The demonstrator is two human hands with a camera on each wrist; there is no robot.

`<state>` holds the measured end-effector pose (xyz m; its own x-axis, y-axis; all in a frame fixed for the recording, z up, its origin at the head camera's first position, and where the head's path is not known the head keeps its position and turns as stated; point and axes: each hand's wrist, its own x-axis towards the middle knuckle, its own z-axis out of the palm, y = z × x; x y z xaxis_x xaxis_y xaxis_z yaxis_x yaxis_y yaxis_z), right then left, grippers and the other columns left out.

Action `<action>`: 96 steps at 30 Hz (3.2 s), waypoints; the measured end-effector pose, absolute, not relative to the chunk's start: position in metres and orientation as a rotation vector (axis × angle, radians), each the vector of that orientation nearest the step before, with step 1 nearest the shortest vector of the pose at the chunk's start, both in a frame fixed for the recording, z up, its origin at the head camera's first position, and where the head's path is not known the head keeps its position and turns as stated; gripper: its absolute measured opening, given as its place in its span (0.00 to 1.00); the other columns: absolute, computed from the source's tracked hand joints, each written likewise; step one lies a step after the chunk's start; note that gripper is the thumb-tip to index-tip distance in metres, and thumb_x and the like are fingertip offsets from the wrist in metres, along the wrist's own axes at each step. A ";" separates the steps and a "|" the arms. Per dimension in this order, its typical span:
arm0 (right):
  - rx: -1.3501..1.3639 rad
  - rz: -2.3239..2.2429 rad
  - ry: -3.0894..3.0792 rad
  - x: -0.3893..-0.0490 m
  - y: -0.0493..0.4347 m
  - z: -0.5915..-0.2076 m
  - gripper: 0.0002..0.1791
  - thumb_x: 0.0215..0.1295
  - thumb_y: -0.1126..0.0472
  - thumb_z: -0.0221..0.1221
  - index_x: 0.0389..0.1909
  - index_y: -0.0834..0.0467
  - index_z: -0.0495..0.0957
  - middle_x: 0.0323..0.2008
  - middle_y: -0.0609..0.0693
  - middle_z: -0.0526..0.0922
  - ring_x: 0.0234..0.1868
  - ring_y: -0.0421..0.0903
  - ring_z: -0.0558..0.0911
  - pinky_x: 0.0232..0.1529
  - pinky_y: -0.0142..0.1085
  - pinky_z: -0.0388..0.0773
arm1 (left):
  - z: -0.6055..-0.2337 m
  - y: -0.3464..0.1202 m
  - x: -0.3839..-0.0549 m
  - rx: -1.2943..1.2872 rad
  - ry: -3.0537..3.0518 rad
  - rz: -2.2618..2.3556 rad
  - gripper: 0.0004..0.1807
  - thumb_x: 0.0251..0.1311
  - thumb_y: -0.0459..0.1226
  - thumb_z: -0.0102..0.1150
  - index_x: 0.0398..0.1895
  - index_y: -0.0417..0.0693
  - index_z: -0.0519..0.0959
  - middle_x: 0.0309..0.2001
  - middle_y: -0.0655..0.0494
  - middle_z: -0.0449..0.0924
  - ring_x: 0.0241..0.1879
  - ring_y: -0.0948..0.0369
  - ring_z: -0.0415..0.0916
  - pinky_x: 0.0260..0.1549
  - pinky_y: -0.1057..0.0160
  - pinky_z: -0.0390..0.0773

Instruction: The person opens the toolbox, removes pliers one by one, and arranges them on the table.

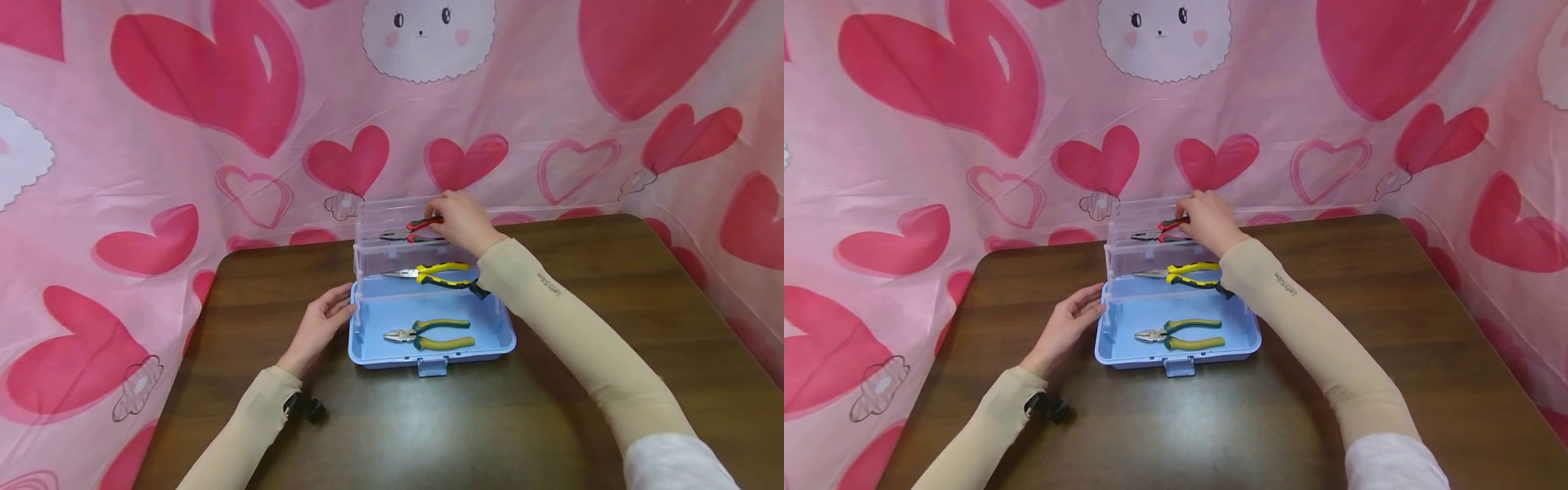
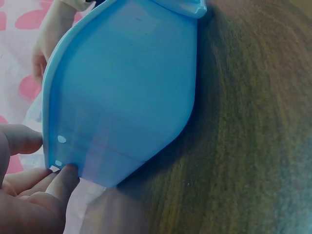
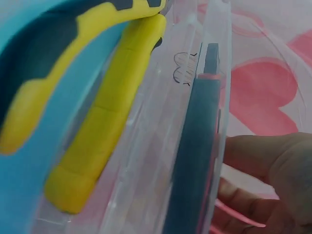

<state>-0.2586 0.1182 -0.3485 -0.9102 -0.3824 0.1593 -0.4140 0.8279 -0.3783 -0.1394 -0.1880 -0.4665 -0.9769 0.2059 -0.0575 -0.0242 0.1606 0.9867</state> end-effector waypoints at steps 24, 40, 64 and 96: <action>0.503 0.384 -3.025 -0.264 0.101 -0.337 0.11 0.63 0.63 0.70 0.44 0.61 0.82 0.45 0.62 0.83 0.49 0.60 0.78 0.48 0.54 0.84 | -0.466 -0.184 -0.139 0.138 2.211 1.928 0.31 0.73 0.39 0.63 0.76 0.44 0.68 0.73 0.44 0.71 0.70 0.49 0.73 0.62 0.57 0.77; 0.567 0.248 -2.970 -0.259 0.098 -0.345 0.22 0.62 0.65 0.71 0.57 0.59 0.78 0.53 0.64 0.79 0.55 0.60 0.77 0.51 0.56 0.85 | -0.466 -0.188 -0.139 0.127 2.211 1.911 0.32 0.73 0.40 0.62 0.77 0.44 0.66 0.75 0.44 0.69 0.71 0.50 0.72 0.63 0.58 0.76; 0.838 0.218 -2.951 -0.258 0.101 -0.333 0.25 0.60 0.53 0.76 0.56 0.57 0.83 0.51 0.59 0.80 0.54 0.56 0.77 0.57 0.51 0.79 | -0.465 -0.189 -0.140 0.136 2.210 1.908 0.32 0.73 0.40 0.62 0.77 0.45 0.67 0.74 0.45 0.70 0.71 0.51 0.72 0.64 0.59 0.75; 0.838 -0.135 -2.964 -0.260 0.097 -0.330 0.34 0.60 0.52 0.75 0.62 0.64 0.76 0.53 0.60 0.81 0.55 0.56 0.81 0.56 0.50 0.84 | -0.464 -0.189 -0.141 0.139 2.226 1.878 0.32 0.73 0.40 0.63 0.77 0.45 0.67 0.74 0.44 0.70 0.71 0.49 0.72 0.64 0.56 0.75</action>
<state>-0.2599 0.0966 -0.3305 -0.8506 -0.5248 0.0324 -0.5197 0.8485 0.1002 -0.1412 -0.1895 -0.4643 -0.9699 0.2167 -0.1107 -0.0726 0.1764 0.9816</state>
